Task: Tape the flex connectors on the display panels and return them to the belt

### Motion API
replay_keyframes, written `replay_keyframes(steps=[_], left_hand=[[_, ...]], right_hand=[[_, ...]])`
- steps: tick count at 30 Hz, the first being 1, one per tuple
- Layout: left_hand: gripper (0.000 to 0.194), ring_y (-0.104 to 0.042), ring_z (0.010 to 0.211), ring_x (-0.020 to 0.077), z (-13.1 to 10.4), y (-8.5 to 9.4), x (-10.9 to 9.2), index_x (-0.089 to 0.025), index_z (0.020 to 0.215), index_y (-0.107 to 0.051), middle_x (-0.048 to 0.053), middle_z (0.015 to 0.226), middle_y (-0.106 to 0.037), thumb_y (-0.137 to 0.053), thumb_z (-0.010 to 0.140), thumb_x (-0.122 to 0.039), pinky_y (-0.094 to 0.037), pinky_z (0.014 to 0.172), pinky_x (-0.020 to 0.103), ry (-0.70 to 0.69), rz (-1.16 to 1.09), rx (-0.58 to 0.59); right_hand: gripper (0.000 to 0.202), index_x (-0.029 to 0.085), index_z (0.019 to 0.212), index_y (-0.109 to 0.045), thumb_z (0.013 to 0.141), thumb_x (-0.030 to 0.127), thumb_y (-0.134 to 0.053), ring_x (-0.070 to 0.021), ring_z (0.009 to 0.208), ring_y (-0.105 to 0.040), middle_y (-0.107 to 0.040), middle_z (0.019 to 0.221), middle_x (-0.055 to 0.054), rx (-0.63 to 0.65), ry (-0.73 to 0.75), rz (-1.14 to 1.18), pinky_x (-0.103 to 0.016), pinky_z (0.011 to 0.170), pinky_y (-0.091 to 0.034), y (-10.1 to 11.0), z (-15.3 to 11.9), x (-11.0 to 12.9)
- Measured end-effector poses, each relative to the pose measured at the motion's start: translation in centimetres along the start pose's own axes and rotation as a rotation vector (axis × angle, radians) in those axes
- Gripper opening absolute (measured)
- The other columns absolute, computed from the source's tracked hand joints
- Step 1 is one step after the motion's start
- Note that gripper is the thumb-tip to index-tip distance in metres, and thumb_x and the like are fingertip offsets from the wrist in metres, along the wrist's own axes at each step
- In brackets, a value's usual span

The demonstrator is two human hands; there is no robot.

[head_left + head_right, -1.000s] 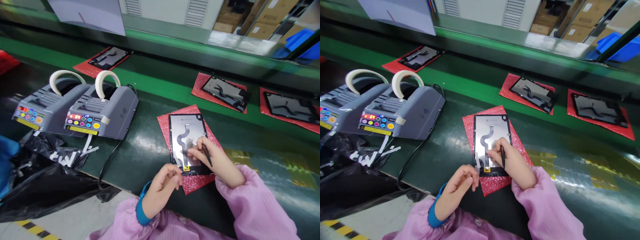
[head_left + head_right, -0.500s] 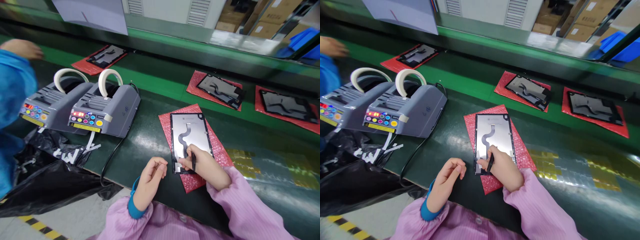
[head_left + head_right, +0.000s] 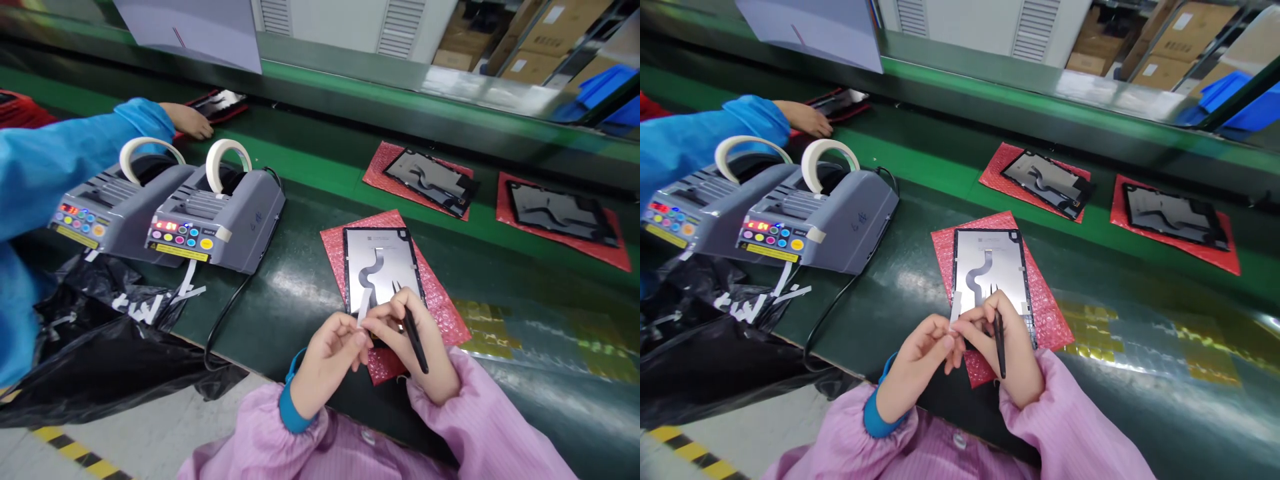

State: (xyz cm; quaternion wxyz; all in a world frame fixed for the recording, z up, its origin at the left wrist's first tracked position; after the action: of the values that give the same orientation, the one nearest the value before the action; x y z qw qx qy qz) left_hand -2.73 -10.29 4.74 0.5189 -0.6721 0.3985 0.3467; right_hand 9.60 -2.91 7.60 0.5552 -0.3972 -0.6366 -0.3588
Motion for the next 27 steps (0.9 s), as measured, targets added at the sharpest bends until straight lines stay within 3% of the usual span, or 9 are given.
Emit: replay_keyframes(steps=[7, 10, 12, 16, 18, 21, 24, 27], left_hand=[[0.04, -0.052, 0.054, 0.0089, 0.7, -0.4, -0.3, -0.018, 0.084, -0.053, -0.002, 0.064, -0.06, -0.061, 0.095, -0.056, -0.042, 0.054, 0.022, -0.069, 0.097, -0.023], [0.037, -0.052, 0.055, 0.0093, 0.8, -0.4, 0.2, -0.018, 0.085, -0.054, -0.003, 0.064, -0.059, -0.058, 0.097, -0.053, -0.043, 0.055, 0.022, -0.093, 0.183, -0.024], [0.031, -0.054, 0.057, 0.0105, 0.9, -0.4, 0.5, -0.019, 0.086, -0.054, -0.002, 0.066, -0.059, -0.053, 0.1, -0.047, -0.046, 0.056, 0.023, -0.103, 0.267, -0.016], [0.016, -0.064, 0.086, 0.0189, 1.0, -0.4, 0.0, -0.018, 0.108, -0.061, 0.007, 0.094, -0.068, -0.051, 0.1, -0.029, -0.055, 0.08, 0.034, -0.293, 0.69, -0.113], [0.026, -0.059, 0.111, 0.0267, 0.9, -0.7, -0.2, -0.02, 0.122, -0.062, 0.011, 0.116, -0.067, -0.057, 0.097, -0.024, -0.052, 0.097, 0.046, -0.427, 1.015, -0.155], [0.038, -0.044, 0.13, 0.038, 0.8, -1.3, 0.5, -0.028, 0.129, -0.065, 0.011, 0.141, -0.056, -0.066, 0.092, -0.026, -0.044, 0.106, 0.061, -0.496, 1.419, -0.155], [0.044, -0.037, 0.135, 0.0422, 0.8, -1.4, 1.4, -0.032, 0.134, -0.064, 0.008, 0.15, -0.05, -0.07, 0.09, -0.032, -0.039, 0.108, 0.068, -0.489, 1.597, -0.158], [0.045, -0.036, 0.136, 0.0413, 0.8, -1.4, 1.9, -0.033, 0.136, -0.063, 0.008, 0.15, -0.05, -0.068, 0.092, -0.034, -0.039, 0.109, 0.069, -0.479, 1.638, -0.16]], right_hand=[[0.052, 0.027, 0.079, -0.03, 0.083, 0.043, -0.079, -0.0143, 0.055, -0.056, -0.073, 0.077, 0.001, 0.017, 0.041, -0.039, -0.03, 0.054, -0.039, 0.7, 0.0, -1.2], [0.053, 0.027, 0.082, -0.031, 0.08, 0.042, -0.082, -0.0138, 0.058, -0.057, -0.075, 0.092, -0.001, 0.059, 0.053, -0.042, -0.03, 0.056, -0.04, 1.6, 0.9, -0.7], [0.055, 0.027, 0.08, -0.029, 0.08, 0.042, -0.082, -0.0144, 0.059, -0.057, -0.076, 0.089, -0.001, 0.102, 0.033, -0.053, -0.031, 0.057, -0.041, 2.2, 1.7, 0.1], [0.054, 0.027, 0.078, -0.029, 0.081, 0.044, -0.08, -0.0168, 0.065, -0.06, -0.073, 0.08, 0.0, 0.108, 0.023, -0.066, -0.032, 0.062, -0.043, 3.6, 3.7, 1.8], [0.051, 0.027, 0.08, -0.031, 0.081, 0.043, -0.08, -0.0176, 0.072, -0.062, -0.07, 0.081, 0.001, 0.074, 0.034, -0.051, -0.032, 0.067, -0.045, 4.3, 5.0, 2.0], [0.053, 0.027, 0.079, -0.033, 0.077, 0.046, -0.082, -0.0168, 0.068, -0.061, -0.064, 0.073, 0.004, 0.088, 0.023, -0.053, -0.032, 0.067, -0.045, 4.6, 6.9, 0.6], [0.056, 0.027, 0.078, -0.032, 0.075, 0.051, -0.082, -0.0147, 0.059, -0.055, -0.062, 0.068, 0.005, 0.132, 0.014, -0.079, -0.031, 0.061, -0.042, 4.2, 7.9, -1.2], [0.053, 0.027, 0.078, -0.033, 0.077, 0.051, -0.081, -0.0134, 0.059, -0.052, -0.063, 0.072, 0.004, 0.163, 0.023, -0.116, -0.03, 0.062, -0.041, 3.6, 8.0, -2.1]])
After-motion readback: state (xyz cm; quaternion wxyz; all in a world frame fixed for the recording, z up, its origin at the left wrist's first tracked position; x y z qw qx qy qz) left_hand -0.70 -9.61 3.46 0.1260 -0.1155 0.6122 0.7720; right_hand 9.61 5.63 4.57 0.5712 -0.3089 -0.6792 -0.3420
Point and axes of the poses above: each hand's wrist, its own z-axis towards the middle knuckle, its own y-axis out of the back of the hand, x = y × z, the point moved 3 cm from there along z, towards the middle knuckle
